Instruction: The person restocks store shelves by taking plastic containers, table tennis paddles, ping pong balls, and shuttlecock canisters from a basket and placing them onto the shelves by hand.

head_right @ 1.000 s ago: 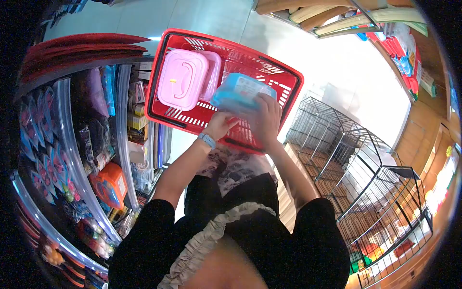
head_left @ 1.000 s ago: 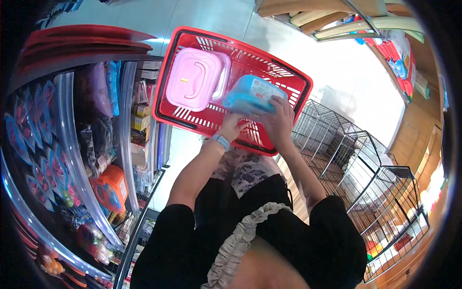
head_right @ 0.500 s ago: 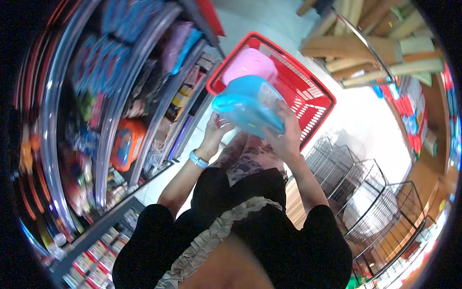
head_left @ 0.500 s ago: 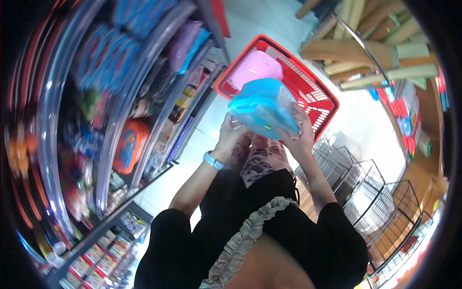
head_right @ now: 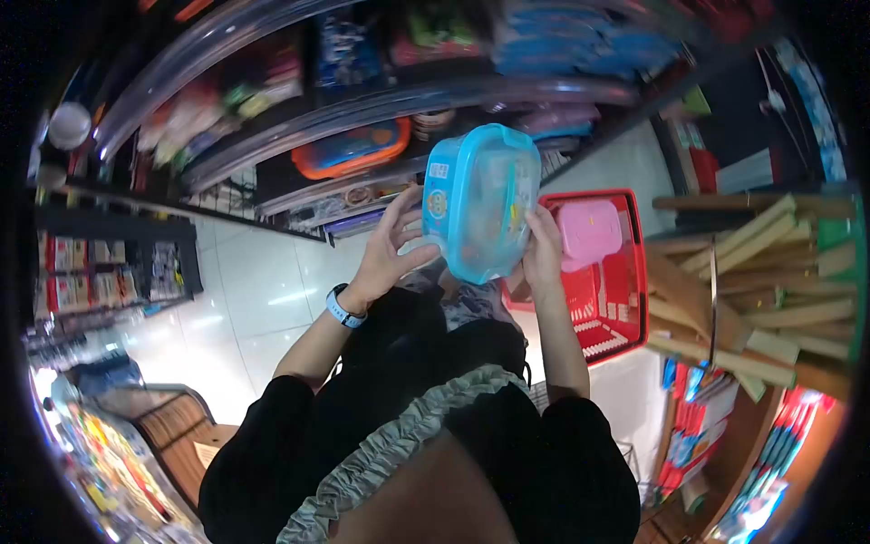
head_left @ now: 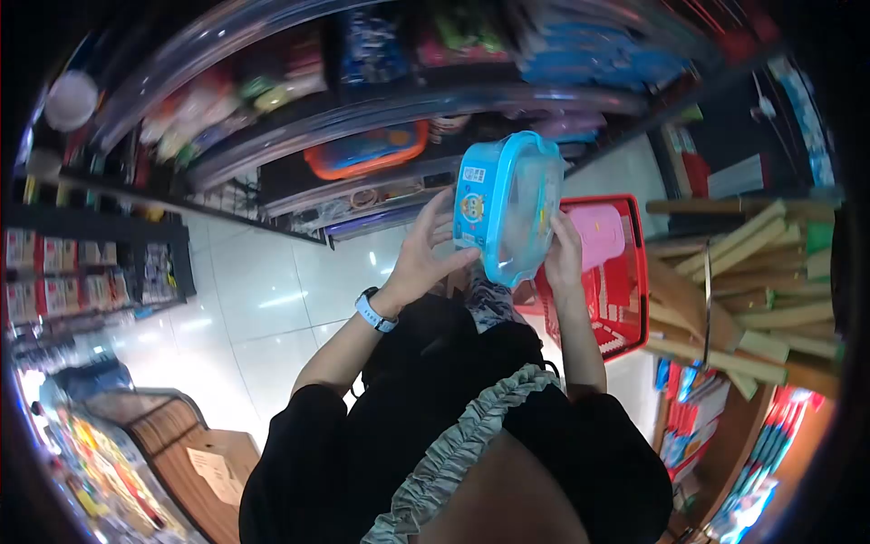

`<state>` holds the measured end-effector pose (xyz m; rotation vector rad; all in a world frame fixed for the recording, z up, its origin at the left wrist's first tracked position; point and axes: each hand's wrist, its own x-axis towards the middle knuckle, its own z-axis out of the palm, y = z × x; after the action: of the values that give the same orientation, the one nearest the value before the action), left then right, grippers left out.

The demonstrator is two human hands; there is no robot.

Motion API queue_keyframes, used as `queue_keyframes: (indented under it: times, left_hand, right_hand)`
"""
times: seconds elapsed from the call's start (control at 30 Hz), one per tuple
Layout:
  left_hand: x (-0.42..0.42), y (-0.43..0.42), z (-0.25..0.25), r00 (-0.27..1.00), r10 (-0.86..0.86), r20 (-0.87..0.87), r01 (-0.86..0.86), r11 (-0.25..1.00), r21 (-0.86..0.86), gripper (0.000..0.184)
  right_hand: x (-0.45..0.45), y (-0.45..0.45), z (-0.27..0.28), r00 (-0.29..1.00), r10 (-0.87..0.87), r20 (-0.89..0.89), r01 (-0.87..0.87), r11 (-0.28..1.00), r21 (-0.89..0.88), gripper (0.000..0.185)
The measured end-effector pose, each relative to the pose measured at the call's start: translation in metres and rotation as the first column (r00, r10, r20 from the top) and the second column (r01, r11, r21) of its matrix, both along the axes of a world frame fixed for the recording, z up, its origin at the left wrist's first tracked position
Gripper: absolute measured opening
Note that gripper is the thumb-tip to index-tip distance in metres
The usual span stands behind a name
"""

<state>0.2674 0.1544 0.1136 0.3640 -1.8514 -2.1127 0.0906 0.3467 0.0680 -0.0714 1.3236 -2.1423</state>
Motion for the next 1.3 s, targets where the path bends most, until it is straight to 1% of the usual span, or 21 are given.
queue_keyframes:
  times: [0.1,0.13,0.2,0.27,0.3,0.33,0.37,0.43,0.47,0.53,0.6,0.63,0.7,0.77,0.87,0.97,1.0,1.1,1.13,1.23,1.3]
  left_hand:
    - [0.018,-0.019,-0.001,0.998,0.051,0.048,-0.056,0.992,0.112,0.094]
    - [0.024,-0.026,-0.007,0.989,0.090,0.121,-0.110,0.978,0.176,0.093]
    - [0.034,-0.033,-0.017,0.954,0.130,0.269,-0.209,0.934,0.290,0.091]
    - [0.050,-0.043,-0.025,0.924,0.114,0.365,-0.263,0.882,0.391,0.087]
    - [0.058,-0.049,-0.027,0.907,0.095,0.411,-0.287,0.852,0.437,0.085]
    - [0.063,-0.055,-0.038,0.907,0.060,0.416,-0.280,0.824,0.492,0.078]
    - [0.069,-0.058,-0.047,0.910,0.090,0.406,-0.307,0.802,0.512,0.076]
    - [0.079,-0.059,-0.043,0.911,0.147,0.386,-0.355,0.756,0.550,0.071]
    - [0.079,-0.060,-0.042,0.903,0.203,0.378,-0.394,0.740,0.545,0.066]
    - [0.074,-0.065,-0.046,0.886,0.319,0.336,-0.460,0.697,0.550,0.064]
    - [0.063,-0.074,-0.044,0.866,0.414,0.279,-0.498,0.674,0.546,0.061]
    - [0.057,-0.074,-0.042,0.862,0.432,0.264,-0.500,0.645,0.577,0.060]
    - [0.042,-0.085,-0.050,0.851,0.465,0.244,-0.501,0.584,0.639,0.058]
    - [0.025,-0.090,-0.056,0.823,0.518,0.232,-0.526,0.542,0.656,0.055]
    - [-0.001,-0.094,-0.065,0.776,0.611,0.160,-0.537,0.505,0.676,0.054]
    - [-0.022,-0.104,-0.071,0.767,0.636,0.084,-0.517,0.534,0.669,0.054]
    - [-0.027,-0.106,-0.066,0.770,0.629,0.109,-0.533,0.539,0.652,0.053]
    - [-0.032,-0.124,-0.071,0.842,0.484,0.238,-0.506,0.558,0.658,0.046]
    - [-0.033,-0.129,-0.072,0.845,0.472,0.254,-0.504,0.540,0.674,0.040]
    - [-0.030,-0.138,-0.065,0.882,0.383,0.276,-0.456,0.539,0.708,0.036]
    - [-0.034,-0.138,-0.068,0.886,0.379,0.266,-0.442,0.522,0.730,0.035]
  right_hand:
    - [-0.003,-0.034,0.010,0.979,0.182,-0.094,-0.166,0.973,0.159,0.036]
    - [-0.005,-0.047,0.010,0.955,0.249,-0.163,-0.218,0.957,0.190,0.039]
    - [-0.004,-0.071,0.017,0.904,0.394,-0.168,-0.331,0.892,0.308,0.040]
    - [0.000,-0.098,0.021,0.847,0.505,-0.164,-0.401,0.811,0.427,0.041]
    - [0.002,-0.111,0.018,0.832,0.534,-0.154,-0.428,0.792,0.435,0.041]
    - [0.003,-0.123,0.011,0.816,0.560,-0.143,-0.453,0.774,0.442,0.040]
    - [0.005,-0.133,0.004,0.802,0.583,-0.131,-0.477,0.756,0.449,0.040]
    - [0.013,-0.147,0.004,0.801,0.567,-0.192,-0.462,0.790,0.404,0.042]
    - [0.015,-0.155,0.003,0.802,0.551,-0.230,-0.439,0.806,0.397,0.043]
    - [0.018,-0.167,-0.005,0.814,0.492,-0.309,-0.360,0.845,0.396,0.048]
    - [0.022,-0.175,-0.004,0.832,0.475,-0.287,-0.345,0.848,0.402,0.053]
    - [0.026,-0.175,0.004,0.841,0.464,-0.280,-0.336,0.852,0.402,0.056]
    - [0.032,-0.179,0.013,0.858,0.458,-0.234,-0.361,0.861,0.358,0.058]
    - [0.033,-0.183,0.016,0.881,0.440,-0.176,-0.374,0.874,0.311,0.060]
    - [0.032,-0.188,0.019,0.876,0.416,-0.243,-0.346,0.895,0.281,0.058]
    - [0.030,-0.202,0.026,0.841,0.450,-0.299,-0.341,0.872,0.351,0.058]
    - [0.028,-0.210,0.016,0.858,0.386,-0.339,-0.269,0.900,0.344,0.053]
    - [0.013,-0.224,0.007,0.835,0.368,-0.410,-0.227,0.908,0.353,0.047]
    - [0.008,-0.228,0.001,0.831,0.356,-0.426,-0.216,0.914,0.343,0.044]
    - [-0.004,-0.235,-0.019,0.824,0.313,-0.473,-0.175,0.934,0.312,0.033]
    - [-0.012,-0.240,-0.028,0.846,0.255,-0.468,-0.164,0.960,0.226,0.029]
